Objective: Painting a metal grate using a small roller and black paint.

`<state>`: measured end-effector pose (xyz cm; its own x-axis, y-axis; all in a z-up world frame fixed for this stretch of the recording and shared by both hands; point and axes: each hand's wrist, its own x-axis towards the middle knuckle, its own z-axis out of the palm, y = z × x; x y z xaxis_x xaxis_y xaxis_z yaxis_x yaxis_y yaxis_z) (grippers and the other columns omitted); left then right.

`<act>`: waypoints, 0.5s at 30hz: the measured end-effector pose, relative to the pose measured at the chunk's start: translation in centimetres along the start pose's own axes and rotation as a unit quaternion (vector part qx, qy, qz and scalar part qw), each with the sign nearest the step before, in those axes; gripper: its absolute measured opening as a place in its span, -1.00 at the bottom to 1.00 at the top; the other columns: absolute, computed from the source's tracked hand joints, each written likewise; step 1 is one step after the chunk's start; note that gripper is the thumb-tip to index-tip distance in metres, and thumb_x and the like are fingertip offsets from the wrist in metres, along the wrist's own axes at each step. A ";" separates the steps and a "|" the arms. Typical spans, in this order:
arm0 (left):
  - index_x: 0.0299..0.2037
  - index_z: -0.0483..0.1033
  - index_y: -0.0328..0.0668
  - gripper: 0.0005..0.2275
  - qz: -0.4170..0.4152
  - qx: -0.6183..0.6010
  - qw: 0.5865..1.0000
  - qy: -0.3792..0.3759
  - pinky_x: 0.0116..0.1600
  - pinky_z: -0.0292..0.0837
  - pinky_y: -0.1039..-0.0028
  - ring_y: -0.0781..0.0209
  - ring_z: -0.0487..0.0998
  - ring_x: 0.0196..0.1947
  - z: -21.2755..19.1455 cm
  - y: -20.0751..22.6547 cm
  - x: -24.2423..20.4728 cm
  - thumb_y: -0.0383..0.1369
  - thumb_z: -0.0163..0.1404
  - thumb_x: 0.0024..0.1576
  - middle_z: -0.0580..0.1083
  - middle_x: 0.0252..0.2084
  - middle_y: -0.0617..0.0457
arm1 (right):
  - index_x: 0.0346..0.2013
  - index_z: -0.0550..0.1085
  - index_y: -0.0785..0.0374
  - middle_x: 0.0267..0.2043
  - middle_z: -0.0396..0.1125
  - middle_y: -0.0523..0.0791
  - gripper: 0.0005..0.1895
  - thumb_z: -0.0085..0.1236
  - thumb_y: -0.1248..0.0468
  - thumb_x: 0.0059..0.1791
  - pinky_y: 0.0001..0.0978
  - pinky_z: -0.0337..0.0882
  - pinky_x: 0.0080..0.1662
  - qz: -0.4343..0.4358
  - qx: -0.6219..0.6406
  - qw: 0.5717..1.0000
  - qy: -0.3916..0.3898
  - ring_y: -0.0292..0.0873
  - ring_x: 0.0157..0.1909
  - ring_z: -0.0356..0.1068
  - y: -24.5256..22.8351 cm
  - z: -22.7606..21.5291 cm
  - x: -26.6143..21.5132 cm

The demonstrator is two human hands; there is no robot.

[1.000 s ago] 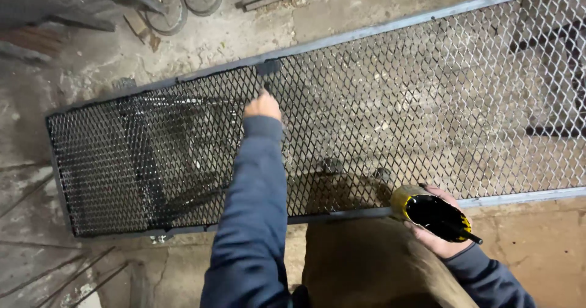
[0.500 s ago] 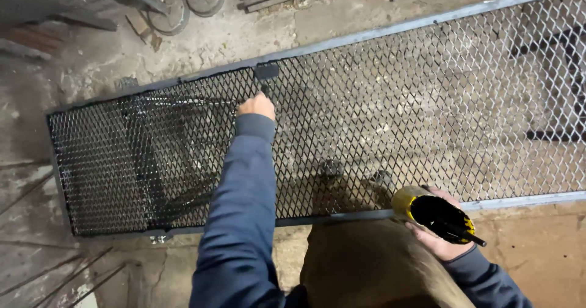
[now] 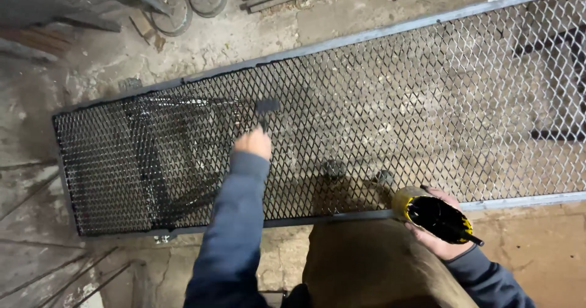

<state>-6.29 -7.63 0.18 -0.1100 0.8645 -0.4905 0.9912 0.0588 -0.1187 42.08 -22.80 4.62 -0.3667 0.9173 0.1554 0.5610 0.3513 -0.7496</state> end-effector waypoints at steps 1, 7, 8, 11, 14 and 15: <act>0.03 0.54 -0.26 -0.68 0.003 0.002 1.000 0.001 -0.40 0.60 0.29 0.11 0.63 -0.47 0.1 -0.1 -0.2 -0.24 -0.25 0.38 0.56 -0.30 -0.08 | -0.21 0.56 0.13 -0.08 0.45 -0.13 -0.55 0.42 0.16 -0.36 -0.03 0.23 0.30 0.002 0.000 1.000 0.003 0.10 0.24 0.27 0.1 0.1 -0.1; 0.38 0.28 -0.15 -0.57 -0.099 -0.141 0.985 -0.030 -0.43 0.53 0.25 0.06 0.61 -0.52 -2.5 1.2 1.9 -0.13 -0.34 0.40 0.58 -0.45 -0.05 | -0.17 0.55 0.16 0.03 0.39 0.01 -0.51 0.39 0.08 -0.34 -0.01 0.26 0.26 0.013 -0.034 0.999 0.010 0.13 0.25 0.25 -0.1 -0.2 0.5; 0.36 0.29 -0.13 -0.58 -0.100 -0.143 0.985 0.006 -0.44 0.52 0.23 0.06 0.60 -0.53 -0.3 1.0 4.5 -0.14 -0.32 0.38 0.57 -0.46 -0.05 | -0.16 0.56 0.13 0.01 0.41 -0.04 -0.53 0.40 0.09 -0.32 0.00 0.26 0.28 -0.007 -0.032 0.999 0.001 0.12 0.26 0.26 -0.1 -0.1 0.5; 0.34 0.29 -0.15 -0.57 -0.104 -0.130 0.984 0.070 -0.48 0.48 0.21 0.04 0.58 -0.56 2.2 1.6 5.1 -0.14 -0.28 0.35 0.56 -0.50 -0.05 | -0.15 0.56 0.13 -0.01 0.42 -0.06 -0.51 0.41 0.10 -0.33 -0.01 0.25 0.27 -0.002 -0.015 1.000 -0.011 0.11 0.25 0.26 -0.7 0.1 0.7; 0.35 0.25 -0.22 -0.56 -0.069 -0.122 0.986 0.086 -0.55 0.45 0.21 0.03 0.56 -0.61 4.6 1.4 -1.6 -0.15 -0.27 0.34 0.54 -0.55 -0.04 | -0.14 0.55 0.14 -0.02 0.42 -0.05 -0.52 0.41 0.11 -0.32 -0.04 0.25 0.26 0.012 0.033 0.999 -0.001 0.09 0.24 0.27 -0.5 0.6 0.9; 0.37 0.22 -0.25 -0.56 -0.039 -0.132 0.988 0.066 -0.59 0.44 0.22 0.04 0.55 -0.65 6.0 1.1 -4.5 -0.17 -0.28 0.36 0.53 -0.56 -0.05 | -0.13 0.55 0.12 -0.04 0.43 -0.09 -0.56 0.41 0.12 -0.27 -0.04 0.25 0.29 0.003 0.068 0.998 0.001 0.05 0.24 0.28 -0.3 0.7 0.6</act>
<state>-5.13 -14.48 -2.89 -0.1943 0.9083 -0.3705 0.9665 0.2419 0.0863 41.22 -22.46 4.50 -0.3621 0.9197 0.1518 0.4574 0.3172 -0.8308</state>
